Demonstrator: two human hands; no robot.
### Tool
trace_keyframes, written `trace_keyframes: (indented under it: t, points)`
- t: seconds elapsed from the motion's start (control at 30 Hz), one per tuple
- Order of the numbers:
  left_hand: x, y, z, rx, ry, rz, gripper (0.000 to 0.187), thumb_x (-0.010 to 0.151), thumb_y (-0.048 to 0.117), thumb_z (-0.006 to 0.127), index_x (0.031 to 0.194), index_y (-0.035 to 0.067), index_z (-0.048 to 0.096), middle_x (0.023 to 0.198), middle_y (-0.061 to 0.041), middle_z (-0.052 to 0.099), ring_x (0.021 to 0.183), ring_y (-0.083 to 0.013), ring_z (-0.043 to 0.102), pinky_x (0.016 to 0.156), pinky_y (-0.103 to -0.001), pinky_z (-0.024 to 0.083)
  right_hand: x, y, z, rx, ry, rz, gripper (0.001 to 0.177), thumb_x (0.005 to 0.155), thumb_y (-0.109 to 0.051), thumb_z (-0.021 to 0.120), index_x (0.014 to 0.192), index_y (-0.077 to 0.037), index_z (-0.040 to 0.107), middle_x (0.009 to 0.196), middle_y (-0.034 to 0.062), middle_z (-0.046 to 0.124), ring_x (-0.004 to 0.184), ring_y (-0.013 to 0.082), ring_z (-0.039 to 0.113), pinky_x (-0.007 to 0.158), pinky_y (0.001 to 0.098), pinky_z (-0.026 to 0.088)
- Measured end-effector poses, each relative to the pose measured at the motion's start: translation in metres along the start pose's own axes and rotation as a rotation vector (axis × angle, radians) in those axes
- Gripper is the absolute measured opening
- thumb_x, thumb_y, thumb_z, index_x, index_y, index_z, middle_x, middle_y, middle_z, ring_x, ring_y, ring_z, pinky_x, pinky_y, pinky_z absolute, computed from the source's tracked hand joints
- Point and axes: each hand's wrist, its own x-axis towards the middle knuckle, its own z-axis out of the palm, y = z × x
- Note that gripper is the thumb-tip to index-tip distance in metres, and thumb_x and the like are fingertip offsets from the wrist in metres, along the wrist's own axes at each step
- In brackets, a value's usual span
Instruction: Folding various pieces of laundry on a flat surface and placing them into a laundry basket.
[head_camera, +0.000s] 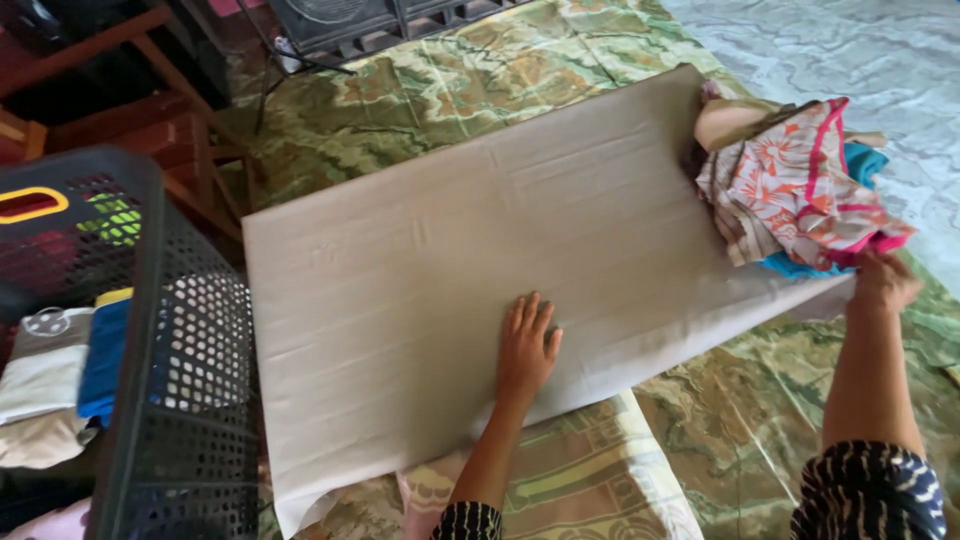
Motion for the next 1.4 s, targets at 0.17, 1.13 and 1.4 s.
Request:
trace_keyframes:
  t: [0.17, 1.13, 1.4]
  points:
    - [0.002, 0.001, 0.001, -0.002, 0.026, -0.009, 0.045, 0.095, 0.027, 0.063, 0.135, 0.008, 0.061, 0.151, -0.019, 0.051, 0.138, -0.0416, 0.046, 0.116, -0.052, 0.033, -0.055, -0.117, -0.009, 0.086, 0.327, -0.687, 0.019, 0.121, -0.020, 0.080, 0.107, -0.009, 0.086, 0.088, -0.0073, 0.067, 0.082, 0.0046, 0.052, 0.052, 0.0323, 0.042]
    - [0.037, 0.084, -0.411, -0.534, -0.164, 0.089, 0.025, 0.081, 0.027, 0.083, 0.092, 0.006, 0.075, 0.075, 0.002, 0.070, 0.062, -0.0077, 0.057, 0.055, -0.023, 0.045, -0.430, -0.380, -0.026, -0.279, -1.728, -1.173, 0.032, 0.087, -0.043, 0.079, 0.089, -0.012, 0.072, 0.109, 0.0017, 0.072, 0.099, 0.0191, 0.066, 0.085, 0.0321, 0.050]
    - [0.056, 0.058, -0.445, -0.491, -0.873, 0.205, 0.032, 0.085, 0.040, 0.075, 0.100, 0.012, 0.066, 0.080, 0.000, 0.064, 0.065, -0.0138, 0.059, 0.056, -0.028, 0.040, -0.392, -0.386, -0.067, 0.198, -1.873, -1.090, 0.043, 0.097, -0.039, 0.077, 0.074, -0.006, 0.063, 0.092, 0.0183, 0.077, 0.081, 0.0324, 0.073, 0.070, 0.0417, 0.057]
